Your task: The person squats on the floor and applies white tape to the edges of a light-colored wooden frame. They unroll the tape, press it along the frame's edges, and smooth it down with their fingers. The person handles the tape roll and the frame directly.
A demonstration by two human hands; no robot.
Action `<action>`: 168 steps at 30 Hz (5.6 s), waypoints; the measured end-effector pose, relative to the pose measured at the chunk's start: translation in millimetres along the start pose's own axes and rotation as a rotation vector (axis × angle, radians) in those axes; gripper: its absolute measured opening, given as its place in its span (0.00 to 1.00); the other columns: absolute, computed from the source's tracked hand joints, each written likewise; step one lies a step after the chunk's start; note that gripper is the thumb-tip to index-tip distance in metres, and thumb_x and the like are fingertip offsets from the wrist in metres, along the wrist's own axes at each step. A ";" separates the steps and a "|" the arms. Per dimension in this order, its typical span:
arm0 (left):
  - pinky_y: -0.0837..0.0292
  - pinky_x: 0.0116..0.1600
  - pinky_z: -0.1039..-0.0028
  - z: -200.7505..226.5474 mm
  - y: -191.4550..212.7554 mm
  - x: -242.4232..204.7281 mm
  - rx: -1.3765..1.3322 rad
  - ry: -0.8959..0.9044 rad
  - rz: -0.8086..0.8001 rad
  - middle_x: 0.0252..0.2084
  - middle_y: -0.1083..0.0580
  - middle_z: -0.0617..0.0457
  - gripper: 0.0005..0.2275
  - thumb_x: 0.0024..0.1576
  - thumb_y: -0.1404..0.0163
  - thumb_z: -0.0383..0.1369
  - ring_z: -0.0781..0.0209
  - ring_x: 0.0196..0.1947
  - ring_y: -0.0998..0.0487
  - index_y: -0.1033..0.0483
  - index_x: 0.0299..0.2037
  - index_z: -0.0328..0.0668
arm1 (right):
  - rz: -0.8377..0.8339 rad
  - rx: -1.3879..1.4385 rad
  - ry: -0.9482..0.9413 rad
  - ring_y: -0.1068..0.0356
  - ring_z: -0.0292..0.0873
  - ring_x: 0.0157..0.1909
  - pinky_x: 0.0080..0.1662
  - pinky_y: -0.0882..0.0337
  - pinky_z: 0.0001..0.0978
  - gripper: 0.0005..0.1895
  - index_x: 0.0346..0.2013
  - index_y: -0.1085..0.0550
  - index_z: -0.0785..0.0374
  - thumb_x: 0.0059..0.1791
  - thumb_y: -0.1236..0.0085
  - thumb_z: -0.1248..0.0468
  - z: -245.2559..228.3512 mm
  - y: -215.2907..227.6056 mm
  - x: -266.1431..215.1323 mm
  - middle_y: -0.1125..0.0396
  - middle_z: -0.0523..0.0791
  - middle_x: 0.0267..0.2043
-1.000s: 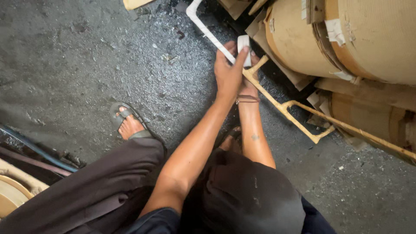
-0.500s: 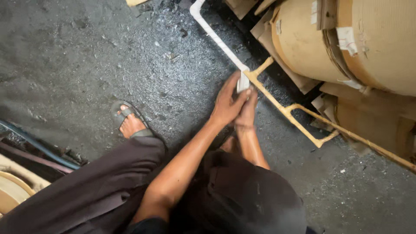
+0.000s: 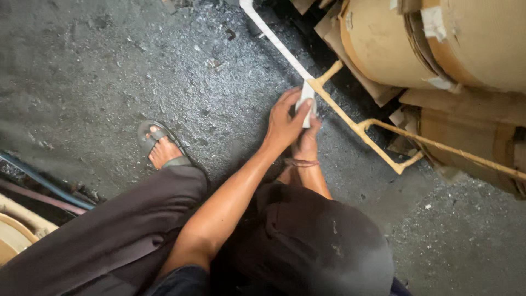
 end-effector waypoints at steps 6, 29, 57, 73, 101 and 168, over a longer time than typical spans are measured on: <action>0.24 0.39 0.56 24.2 4.3 0.0 0.081 0.274 -0.062 0.31 0.22 0.39 0.13 0.59 0.48 0.38 0.42 0.34 0.17 0.26 0.45 0.36 | -0.103 -0.003 -0.026 0.32 0.39 0.57 0.58 0.29 0.35 0.34 0.62 0.35 0.57 0.53 0.59 0.36 11.8 -20.5 -15.5 0.34 0.42 0.55; 0.28 0.41 0.46 78.7 0.1 106.7 0.512 0.058 0.003 0.35 0.22 0.34 0.16 0.60 0.48 0.34 0.31 0.33 0.21 0.36 0.55 0.40 | -0.007 -0.145 -0.159 0.40 0.46 0.70 0.68 0.36 0.42 0.34 0.70 0.39 0.63 0.54 0.52 0.47 -33.5 -32.6 40.5 0.40 0.49 0.70; 0.26 0.45 0.55 71.7 9.2 0.5 0.291 -0.096 -0.044 0.45 0.28 0.37 0.22 0.56 0.43 0.38 0.36 0.41 0.24 0.33 0.54 0.30 | 0.063 0.164 -0.104 0.31 0.40 0.48 0.51 0.28 0.36 0.26 0.53 0.29 0.57 0.56 0.59 0.41 -11.0 1.4 -13.7 0.32 0.42 0.47; 0.32 0.48 0.61 112.6 -25.4 57.0 0.605 -0.654 -0.333 0.37 0.28 0.50 0.15 0.54 0.42 0.33 0.50 0.43 0.27 0.29 0.48 0.38 | -0.101 -0.054 0.119 0.37 0.43 0.56 0.60 0.35 0.37 0.17 0.59 0.34 0.63 0.63 0.54 0.54 -34.4 7.7 16.2 0.37 0.45 0.53; 0.34 0.61 0.60 90.5 -29.0 38.0 0.280 -0.776 -0.491 0.50 0.26 0.45 0.08 0.54 0.45 0.31 0.48 0.54 0.28 0.26 0.41 0.38 | -0.178 -0.590 0.091 0.38 0.47 0.52 0.56 0.35 0.43 0.24 0.57 0.34 0.73 0.54 0.34 0.62 -79.9 104.4 118.0 0.38 0.49 0.50; 0.26 0.30 0.50 52.8 -19.5 121.9 0.835 -0.061 -0.321 0.37 0.24 0.31 0.32 0.62 0.53 0.52 0.33 0.29 0.20 0.40 0.65 0.29 | -0.102 -0.288 0.397 0.31 0.40 0.56 0.63 0.31 0.34 0.20 0.59 0.26 0.73 0.53 0.39 0.67 -56.0 0.0 111.3 0.30 0.49 0.55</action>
Point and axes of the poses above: each hand's wrist, its own x-axis towards the middle knuckle, its own y-axis out of the back of the hand, z = x × y, the point moved 3 cm from there along x, towards the middle knuckle
